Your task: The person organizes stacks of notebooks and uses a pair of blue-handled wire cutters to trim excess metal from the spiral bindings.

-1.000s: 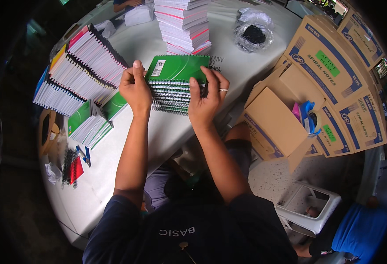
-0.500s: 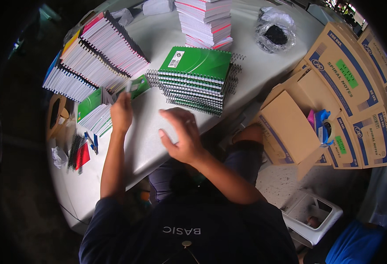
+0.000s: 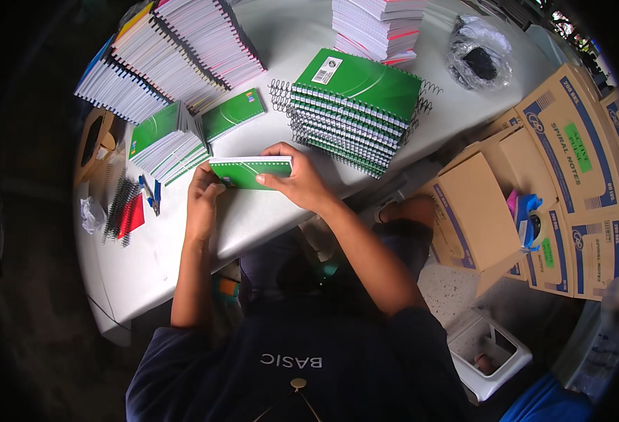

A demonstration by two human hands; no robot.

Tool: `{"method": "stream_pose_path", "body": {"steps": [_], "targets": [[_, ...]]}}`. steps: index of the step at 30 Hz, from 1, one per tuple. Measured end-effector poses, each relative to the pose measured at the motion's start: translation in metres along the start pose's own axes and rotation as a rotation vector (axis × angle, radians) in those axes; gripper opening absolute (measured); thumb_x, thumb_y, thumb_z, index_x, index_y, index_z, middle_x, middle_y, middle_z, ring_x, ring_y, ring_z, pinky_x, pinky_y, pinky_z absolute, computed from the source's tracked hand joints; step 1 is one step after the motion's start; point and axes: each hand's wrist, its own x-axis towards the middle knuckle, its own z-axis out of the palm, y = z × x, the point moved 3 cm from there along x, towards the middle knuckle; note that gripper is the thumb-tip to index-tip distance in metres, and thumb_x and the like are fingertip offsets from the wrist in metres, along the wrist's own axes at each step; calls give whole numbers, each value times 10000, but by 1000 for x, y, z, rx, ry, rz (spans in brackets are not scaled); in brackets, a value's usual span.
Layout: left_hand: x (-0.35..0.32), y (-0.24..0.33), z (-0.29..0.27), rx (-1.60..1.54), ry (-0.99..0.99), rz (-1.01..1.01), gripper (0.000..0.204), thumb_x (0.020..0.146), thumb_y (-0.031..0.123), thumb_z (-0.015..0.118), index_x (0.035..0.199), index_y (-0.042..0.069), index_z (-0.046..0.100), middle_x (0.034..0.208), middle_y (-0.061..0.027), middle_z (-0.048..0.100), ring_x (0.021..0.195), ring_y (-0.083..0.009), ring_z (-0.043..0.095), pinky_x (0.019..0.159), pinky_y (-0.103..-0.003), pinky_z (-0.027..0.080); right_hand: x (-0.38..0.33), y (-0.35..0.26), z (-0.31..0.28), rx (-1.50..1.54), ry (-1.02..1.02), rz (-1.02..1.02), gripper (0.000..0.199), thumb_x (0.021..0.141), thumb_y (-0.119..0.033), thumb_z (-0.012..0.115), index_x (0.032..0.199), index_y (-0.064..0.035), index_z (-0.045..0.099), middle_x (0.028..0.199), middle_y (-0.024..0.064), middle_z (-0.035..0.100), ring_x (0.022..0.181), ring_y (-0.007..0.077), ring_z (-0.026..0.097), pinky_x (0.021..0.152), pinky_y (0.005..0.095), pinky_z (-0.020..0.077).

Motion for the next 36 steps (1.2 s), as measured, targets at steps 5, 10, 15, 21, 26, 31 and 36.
{"method": "stream_pose_path", "body": {"steps": [5,10,15,21,26,31,36], "targets": [[-9,-14,0,215,3,95,300,772,-58,509,1061,24,507,1013,-112,571,950,-218,551,836,-292,419,4,13,8,-150,-73,1,195,777,-49,686,944,10,605,906,43,624,869,75,545,795,240,450],[2,26,-97,1026,433,539,310,716,-71,542,989,59,609,946,-130,626,880,-299,604,773,-393,475,-1,3,-2,-175,-91,84,223,797,-21,649,1017,12,656,917,60,680,875,85,578,816,249,460],[-4,10,-246,1789,568,-45,311,855,281,545,1086,72,549,1094,-152,569,892,-366,592,780,-453,462,8,-3,7,-65,-191,-26,254,810,-22,618,1061,11,638,1052,86,657,972,113,576,898,263,438],[-17,28,-257,1523,674,18,317,864,374,552,1030,120,643,989,-127,630,876,-353,607,746,-446,471,12,-4,7,-97,-309,-102,312,826,-53,617,1126,29,593,1183,132,597,1117,179,531,986,304,378],[-13,58,-230,1516,810,14,297,889,308,512,1059,95,630,1007,-154,642,901,-332,624,748,-407,474,6,-2,2,-113,-300,24,330,860,-47,571,1189,-19,575,1168,82,610,1076,127,532,975,282,387],[-9,38,-134,461,178,47,280,924,293,498,912,25,577,746,-48,558,688,-144,523,663,-277,428,4,-2,6,-136,-210,-25,338,857,-6,553,1195,-16,570,1151,77,619,1058,117,540,963,269,391],[-8,24,-62,499,-144,57,370,950,351,475,796,27,565,643,-2,463,595,-80,398,537,-257,337,2,-1,9,-131,-206,-19,333,852,9,547,1183,-15,579,1142,72,625,1051,110,545,953,261,396]]}}
